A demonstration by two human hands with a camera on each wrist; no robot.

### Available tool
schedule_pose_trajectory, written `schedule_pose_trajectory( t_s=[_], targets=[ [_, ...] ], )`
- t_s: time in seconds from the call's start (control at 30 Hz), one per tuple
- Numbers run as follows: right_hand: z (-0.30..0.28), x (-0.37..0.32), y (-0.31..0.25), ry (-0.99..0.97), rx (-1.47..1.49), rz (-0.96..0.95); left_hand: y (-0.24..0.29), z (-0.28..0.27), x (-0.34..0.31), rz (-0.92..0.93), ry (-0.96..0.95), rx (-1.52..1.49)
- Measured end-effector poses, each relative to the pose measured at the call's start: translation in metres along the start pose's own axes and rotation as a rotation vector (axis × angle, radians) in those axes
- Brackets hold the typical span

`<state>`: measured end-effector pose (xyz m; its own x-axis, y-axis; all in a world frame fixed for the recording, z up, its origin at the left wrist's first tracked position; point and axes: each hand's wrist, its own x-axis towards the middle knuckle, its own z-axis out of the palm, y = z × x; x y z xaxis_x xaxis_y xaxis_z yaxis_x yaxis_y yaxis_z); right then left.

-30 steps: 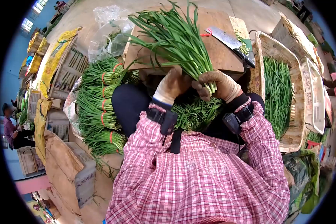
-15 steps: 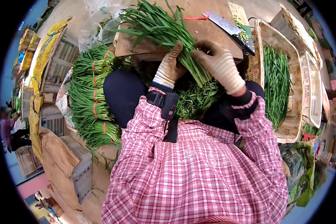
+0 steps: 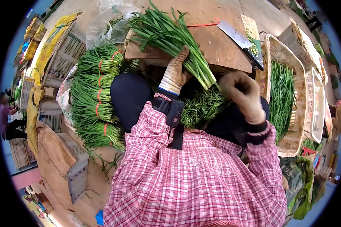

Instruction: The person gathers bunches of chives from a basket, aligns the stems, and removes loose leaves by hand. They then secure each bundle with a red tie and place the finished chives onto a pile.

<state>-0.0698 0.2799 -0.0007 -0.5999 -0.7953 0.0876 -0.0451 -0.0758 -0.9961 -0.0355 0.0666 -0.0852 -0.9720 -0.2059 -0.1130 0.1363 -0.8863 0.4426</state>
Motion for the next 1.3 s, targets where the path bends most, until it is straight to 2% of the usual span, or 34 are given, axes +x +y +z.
schedule_pose_trajectory(
  t_s=[0.03,0.07,0.1,0.17,0.2,0.23,0.27,0.3,0.4,0.43,0.47,0.57,0.6,0.63,0.67,0.7,0.73,0.8,0.87,0.9,0.97,1.0,1.07,1.1,1.17,1.23,1.3],
  targets=[
    [-0.012,-0.005,-0.007,-0.176,0.098,0.015,0.002,-0.004,0.002,0.004,0.001,0.004],
    [-0.019,-0.004,-0.026,-0.311,-0.141,0.212,0.003,-0.011,0.004,0.028,0.028,0.052],
    [-0.015,0.001,-0.025,-0.310,-0.140,0.211,0.001,-0.018,0.006,0.049,0.055,0.099],
    [0.007,0.020,-0.016,0.135,-0.520,0.214,-0.004,-0.020,0.006,0.060,0.061,0.146],
    [0.015,0.031,-0.004,0.220,-0.542,0.114,-0.008,-0.018,0.006,0.102,0.083,0.152],
    [0.022,0.042,0.010,0.228,-0.643,0.092,-0.010,-0.015,0.005,0.148,0.106,0.155],
    [0.029,0.050,0.025,0.240,-0.817,-0.007,-0.012,-0.003,-0.002,0.205,0.153,0.179],
    [0.034,0.055,0.035,0.255,-0.990,-0.105,-0.014,-0.016,0.002,0.185,0.133,0.271],
    [0.045,0.053,0.044,0.359,-1.020,-0.194,-0.010,-0.017,-0.002,0.129,0.118,0.209],
    [0.046,0.052,0.046,0.361,-1.022,-0.194,-0.011,-0.015,-0.004,0.135,0.037,0.167],
    [0.046,0.050,0.048,0.387,-0.926,-0.229,-0.011,-0.014,-0.006,0.136,-0.043,0.125],
    [0.043,0.041,0.045,0.403,-0.795,-0.257,-0.010,-0.012,-0.005,0.052,-0.077,0.074],
    [0.041,0.039,0.041,0.441,-0.456,-0.108,-0.006,-0.014,-0.006,0.064,-0.081,0.116],
    [0.036,0.040,0.039,0.470,-0.115,0.030,0.002,-0.009,-0.011,-0.003,-0.118,0.078],
    [0.024,0.044,0.045,0.531,-0.141,-0.056,0.002,-0.013,-0.009,0.027,-0.141,0.046],
    [0.012,0.049,0.052,0.552,-0.321,-0.135,0.001,-0.016,-0.006,0.055,-0.162,0.013],
    [0.009,0.050,0.052,0.503,-0.287,-0.125,0.000,-0.013,-0.007,0.047,-0.161,0.013],
    [0.002,0.052,0.047,0.461,-0.252,-0.115,-0.001,-0.005,-0.006,0.077,-0.314,-0.076],
    [0.007,0.058,0.020,0.396,-0.070,0.164,-0.002,-0.006,-0.006,0.063,-0.305,-0.063],
    [0.009,0.064,0.020,0.404,-0.066,0.171,-0.003,-0.006,-0.007,0.063,-0.302,-0.051],
    [0.012,0.078,0.023,0.318,-0.379,0.059,-0.005,-0.008,-0.011,0.012,-0.271,-0.085],
    [0.010,0.083,0.027,0.324,-0.376,0.072,-0.005,-0.013,-0.010,0.016,-0.244,-0.073],
    [0.011,0.091,0.031,0.218,-0.271,0.046,-0.007,-0.019,-0.008,0.042,-0.228,-0.040],
    [0.010,0.088,0.031,0.217,-0.270,0.045,-0.006,-0.022,-0.008,0.043,-0.228,-0.038],
    [0.011,0.078,0.018,0.280,0.109,0.171,-0.003,-0.018,-0.012,0.039,-0.263,-0.010],
    [0.007,0.077,0.031,0.264,0.176,0.166,-0.005,-0.013,-0.013,0.083,-0.216,0.005],
    [0.007,0.075,0.035,0.270,0.369,0.163,-0.004,-0.011,-0.011,0.046,-0.276,-0.145]
  ],
)
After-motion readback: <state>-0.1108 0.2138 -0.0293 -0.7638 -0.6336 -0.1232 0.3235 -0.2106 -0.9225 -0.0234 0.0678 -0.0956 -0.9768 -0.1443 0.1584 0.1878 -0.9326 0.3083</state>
